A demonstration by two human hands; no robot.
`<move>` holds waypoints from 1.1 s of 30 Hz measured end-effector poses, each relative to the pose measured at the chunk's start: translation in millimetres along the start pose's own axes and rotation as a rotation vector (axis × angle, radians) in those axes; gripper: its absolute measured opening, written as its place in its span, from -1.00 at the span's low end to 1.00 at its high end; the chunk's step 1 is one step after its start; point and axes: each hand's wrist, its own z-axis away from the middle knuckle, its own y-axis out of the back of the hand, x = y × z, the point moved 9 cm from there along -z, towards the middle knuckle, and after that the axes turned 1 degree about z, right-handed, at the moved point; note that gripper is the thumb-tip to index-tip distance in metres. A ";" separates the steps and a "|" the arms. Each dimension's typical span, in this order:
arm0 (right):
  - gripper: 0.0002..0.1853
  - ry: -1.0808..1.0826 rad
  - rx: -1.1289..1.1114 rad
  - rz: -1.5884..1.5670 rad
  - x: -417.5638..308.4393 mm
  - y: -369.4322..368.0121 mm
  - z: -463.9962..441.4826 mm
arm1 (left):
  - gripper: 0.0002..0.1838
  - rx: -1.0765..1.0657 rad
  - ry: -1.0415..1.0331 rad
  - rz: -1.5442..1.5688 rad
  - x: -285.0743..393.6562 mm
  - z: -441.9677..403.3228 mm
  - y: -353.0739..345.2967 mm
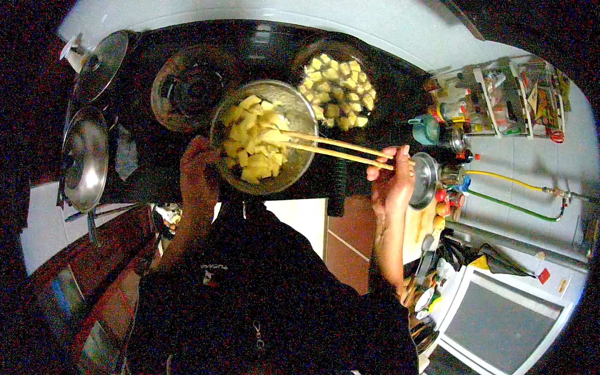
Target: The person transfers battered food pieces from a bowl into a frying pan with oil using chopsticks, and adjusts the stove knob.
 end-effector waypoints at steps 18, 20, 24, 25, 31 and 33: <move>-0.66 0.172 0.213 -0.147 33.1 80.2 -95.2 | -0.85 0.163 0.006 0.084 -2.1 -4.4 15.5; -0.64 0.231 0.222 -0.014 37.2 70.8 -104.9 | -0.86 0.143 0.008 0.103 -3.4 -9.5 20.2; -0.66 0.256 0.267 0.090 48.4 53.2 -111.4 | -0.87 0.185 0.003 0.118 -4.1 -10.0 25.6; -0.66 0.258 0.269 0.089 50.3 49.5 -113.8 | -0.87 0.214 0.002 0.121 -2.3 -8.9 25.0; -0.66 0.278 0.190 0.134 52.6 35.7 -121.2 | -0.83 0.177 -0.006 0.103 -3.4 -12.1 30.5; -0.66 0.263 0.190 0.109 47.1 35.2 -120.6 | -0.82 0.166 0.000 0.111 -5.6 -14.4 33.6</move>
